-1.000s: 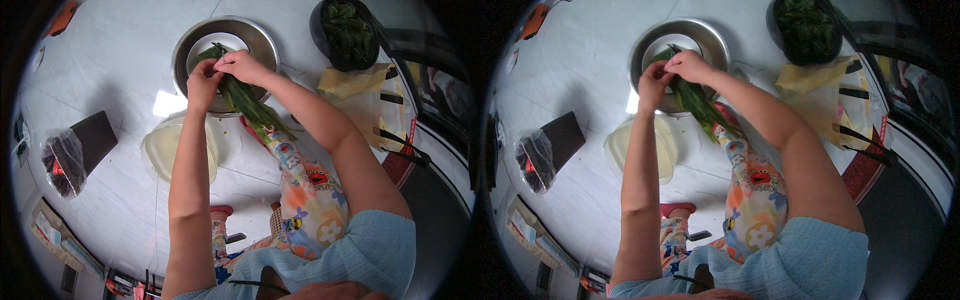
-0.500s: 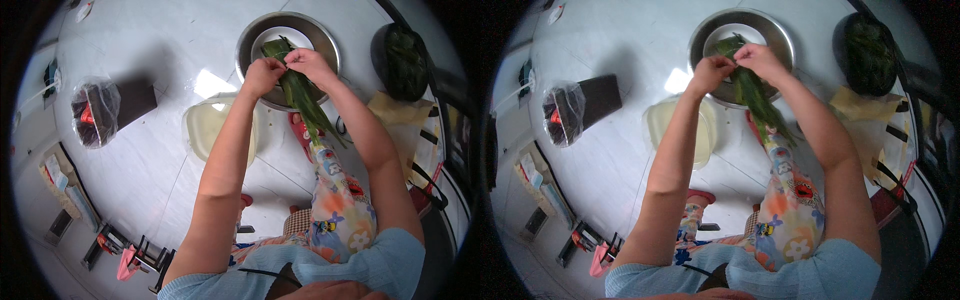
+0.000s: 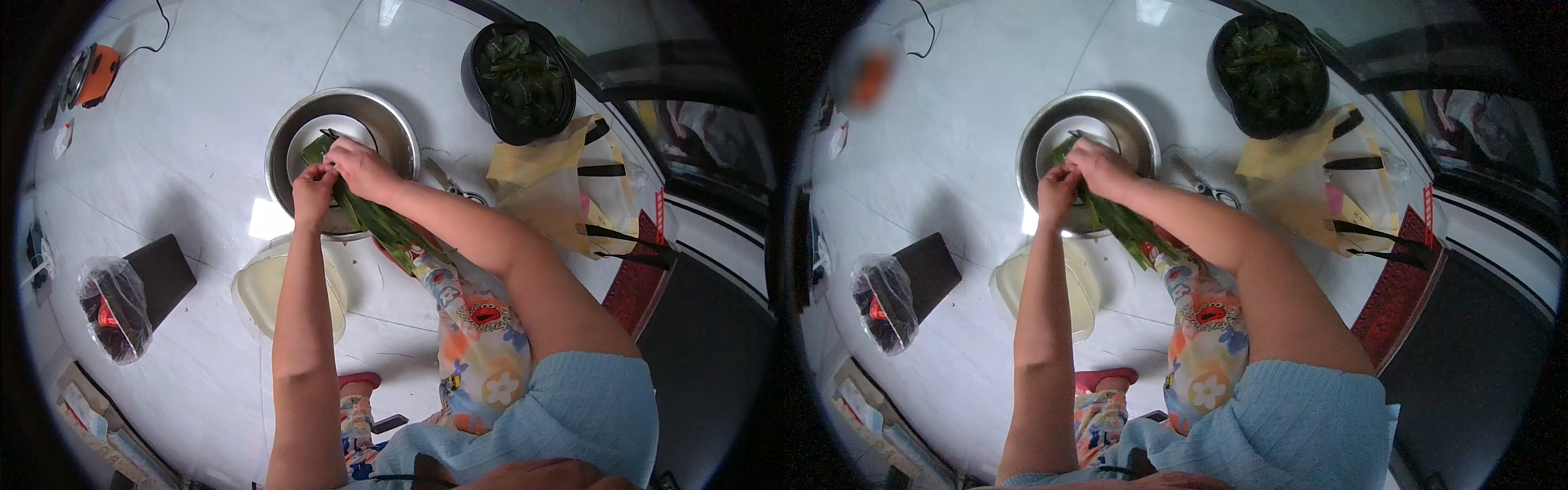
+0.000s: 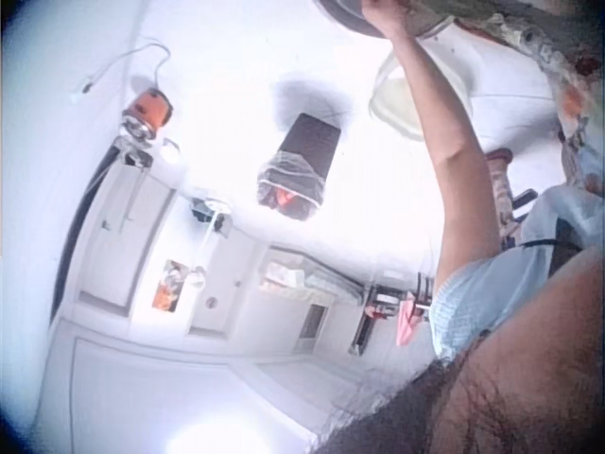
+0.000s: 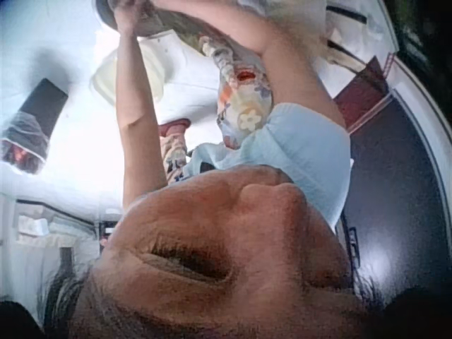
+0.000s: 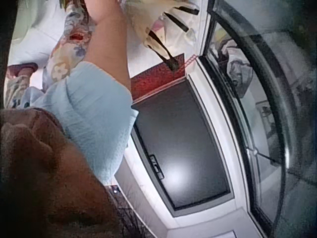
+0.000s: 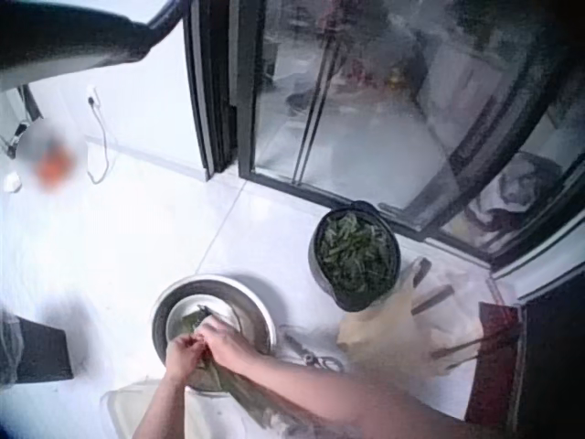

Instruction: The person sits on the floor and folds green leaves into a bundle. They use scissors to trim the edges and tie the bundle with string. The finished bundle is placed in a metal bowl.

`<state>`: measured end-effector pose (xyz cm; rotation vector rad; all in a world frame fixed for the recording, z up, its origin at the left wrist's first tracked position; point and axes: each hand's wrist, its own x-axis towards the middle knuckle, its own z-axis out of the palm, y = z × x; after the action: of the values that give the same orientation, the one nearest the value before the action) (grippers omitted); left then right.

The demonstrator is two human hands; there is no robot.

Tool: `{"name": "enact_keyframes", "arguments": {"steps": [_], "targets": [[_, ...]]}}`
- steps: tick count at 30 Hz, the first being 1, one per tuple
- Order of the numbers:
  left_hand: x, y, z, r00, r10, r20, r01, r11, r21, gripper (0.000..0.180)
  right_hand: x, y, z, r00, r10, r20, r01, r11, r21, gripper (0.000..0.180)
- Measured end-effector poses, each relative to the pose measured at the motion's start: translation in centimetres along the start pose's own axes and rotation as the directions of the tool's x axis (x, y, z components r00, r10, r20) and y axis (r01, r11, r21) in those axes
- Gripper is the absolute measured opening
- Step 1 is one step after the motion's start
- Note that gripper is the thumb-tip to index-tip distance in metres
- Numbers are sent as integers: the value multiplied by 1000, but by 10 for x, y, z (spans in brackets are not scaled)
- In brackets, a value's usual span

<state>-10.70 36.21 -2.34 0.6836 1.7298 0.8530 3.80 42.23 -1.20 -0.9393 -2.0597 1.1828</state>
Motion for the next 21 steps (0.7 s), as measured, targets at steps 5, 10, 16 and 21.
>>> {"name": "enact_keyframes", "arguments": {"steps": [5, 10, 16, 21], "targets": [[-9, 14, 10, 998, -9, -59, 12, 999, 51, 17, -2, 17, -1, 994, -92, 54, 105, 933, -344, 9], [-11, 15, 15, 993, -22, -113, 7, 991, -133, 12, 1, 22, 3, 997, -75, 2, 70, 914, -400, 6], [0, 11, -4, 993, -86, 81, 88, 996, -17, 12, 0, 25, 5, 998, -67, -15, 58, 936, -347, 7], [-3, 15, -7, 999, -18, 45, 15, 998, 63, 13, 1, 32, 14, 997, 45, 63, -28, 966, -257, 14]]}}
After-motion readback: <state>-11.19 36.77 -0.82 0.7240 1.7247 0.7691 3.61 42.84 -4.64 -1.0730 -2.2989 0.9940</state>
